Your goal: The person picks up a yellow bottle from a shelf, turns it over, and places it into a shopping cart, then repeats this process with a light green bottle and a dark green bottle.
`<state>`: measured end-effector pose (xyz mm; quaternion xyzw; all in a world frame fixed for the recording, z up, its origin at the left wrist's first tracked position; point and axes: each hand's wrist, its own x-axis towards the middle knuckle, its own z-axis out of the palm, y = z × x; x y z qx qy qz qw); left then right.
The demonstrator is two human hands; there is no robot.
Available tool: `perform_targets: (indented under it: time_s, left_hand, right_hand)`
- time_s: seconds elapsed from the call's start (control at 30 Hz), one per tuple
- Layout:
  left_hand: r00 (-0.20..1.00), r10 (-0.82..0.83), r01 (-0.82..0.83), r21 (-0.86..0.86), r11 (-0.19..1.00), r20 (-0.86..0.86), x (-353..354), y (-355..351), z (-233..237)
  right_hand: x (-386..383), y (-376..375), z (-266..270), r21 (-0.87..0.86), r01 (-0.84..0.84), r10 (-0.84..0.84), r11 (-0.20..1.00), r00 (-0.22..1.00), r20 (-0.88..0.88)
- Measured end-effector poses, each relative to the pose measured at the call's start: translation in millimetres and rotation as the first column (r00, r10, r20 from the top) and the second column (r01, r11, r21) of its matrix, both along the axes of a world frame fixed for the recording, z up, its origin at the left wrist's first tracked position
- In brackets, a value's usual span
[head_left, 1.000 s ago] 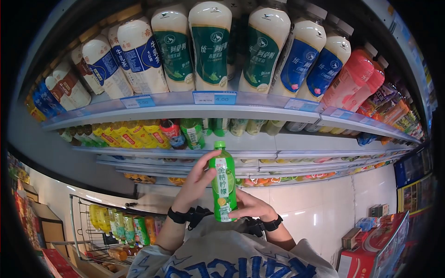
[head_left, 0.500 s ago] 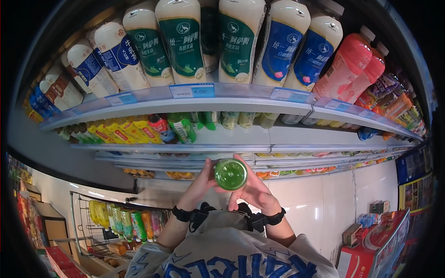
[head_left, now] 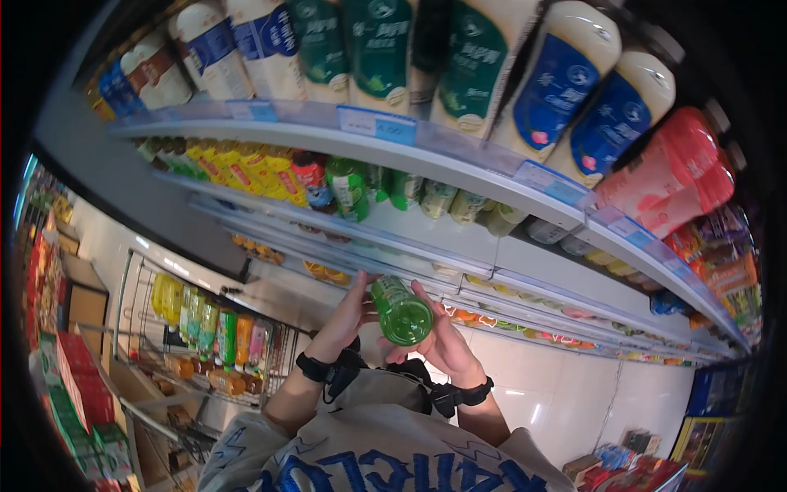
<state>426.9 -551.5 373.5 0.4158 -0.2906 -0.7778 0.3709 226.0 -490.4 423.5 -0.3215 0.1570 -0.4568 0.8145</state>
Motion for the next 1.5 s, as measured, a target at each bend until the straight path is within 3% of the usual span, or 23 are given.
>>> perform_targets:
  time_s: [0.1, 0.17, 0.23, 0.27, 0.3, 0.37, 0.43, 0.53, 0.7, 0.77, 0.83, 0.87, 0.9, 0.97, 1.03, 1.3, 1.37, 1.5]
  left_hand:
    - [0.978, 0.146, -0.137, -0.072, 0.988, 0.147, 17, 17, 11]
    - [0.964, 0.219, -0.211, -0.069, 0.975, 0.149, 32, 26, 13]
    - [0.937, 0.284, -0.259, -0.145, 0.955, 0.202, 46, 37, 15]
    - [0.933, 0.326, -0.308, -0.132, 0.942, 0.15, 54, 42, 15]
    - [0.924, 0.353, -0.335, -0.133, 0.933, 0.149, 59, 50, 18]
    - [0.863, 0.458, -0.408, -0.241, 0.88, 0.212, 70, 66, 23]
    - [0.825, 0.513, -0.451, -0.27, 0.851, 0.238, 92, 83, 15]
    - [0.743, 0.64, -0.61, -0.198, 0.768, 0.195, 130, 111, 12]
    - [0.649, 0.731, -0.714, -0.164, 0.681, 0.209, 210, 178, 9]
    - [0.63, 0.759, -0.757, -0.092, 0.647, 0.164, 245, 211, 9]
    - [0.569, 0.808, -0.805, -0.097, 0.585, 0.151, 284, 245, -7]
    - [0.525, 0.84, -0.838, -0.085, 0.538, 0.137, 300, 263, -12]
    - [0.48, 0.869, -0.868, -0.076, 0.49, 0.122, 316, 279, -17]
    - [0.384, 0.918, -0.921, -0.03, 0.388, 0.102, 343, 312, -33]
    - [0.304, 0.952, -0.953, 0.01, 0.303, 0.049, 359, 339, -32]
    - [0.187, 0.982, -0.978, 0.095, 0.185, 0.007, 391, 396, -49]
    - [0.196, 0.98, -0.972, 0.141, 0.187, 0.046, 399, 403, -53]
    - [0.169, 0.985, -0.978, 0.13, 0.162, 0.042, 420, 398, -62]
  right_hand:
    - [4, 1, -21, 0.125, -0.15, 0.163, 0.981, 0.982, -0.101]
    - [13, 5, -38, 0.171, -0.268, 0.273, 0.948, 0.962, -0.009]
    - [34, 10, -42, -0.005, -0.138, 0.122, 0.99, 0.894, -0.431]
    - [32, 11, -36, 0.138, -0.281, 0.312, 0.95, 0.83, -0.462]
    - [40, 12, -34, 0.137, -0.308, 0.335, 0.942, 0.82, -0.463]
    - [61, 17, -30, -0.148, -0.439, 0.253, 0.886, 0.727, -0.639]
    - [81, 21, -35, -0.128, -0.461, 0.293, 0.878, 0.73, -0.617]
    - [112, 22, -29, -0.13, -0.595, 0.377, 0.793, 0.647, -0.663]
    - [187, 44, -14, -0.126, -0.769, 0.506, 0.626, 0.524, -0.685]
    - [224, 59, -13, -0.142, -0.797, 0.534, 0.587, 0.513, -0.672]
    - [258, 75, -14, -0.082, -0.816, 0.474, 0.572, 0.411, -0.779]
    - [273, 85, -29, -0.197, -0.761, 0.379, 0.618, 0.508, -0.773]
    - [289, 91, -36, -0.191, -0.781, 0.39, 0.595, 0.488, -0.781]
    - [315, 102, -46, 0.04, -0.66, 0.432, 0.75, 0.444, -0.785]
    - [343, 113, -52, 0.032, -0.582, 0.397, 0.812, 0.513, -0.761]
    - [436, 107, -74, 0.016, -0.572, 0.327, 0.82, 0.446, -0.833]
    - [455, 96, -81, 0.049, -0.614, 0.379, 0.788, 0.42, -0.824]
    - [496, 82, -86, 0.008, -0.62, 0.361, 0.785, 0.447, -0.818]
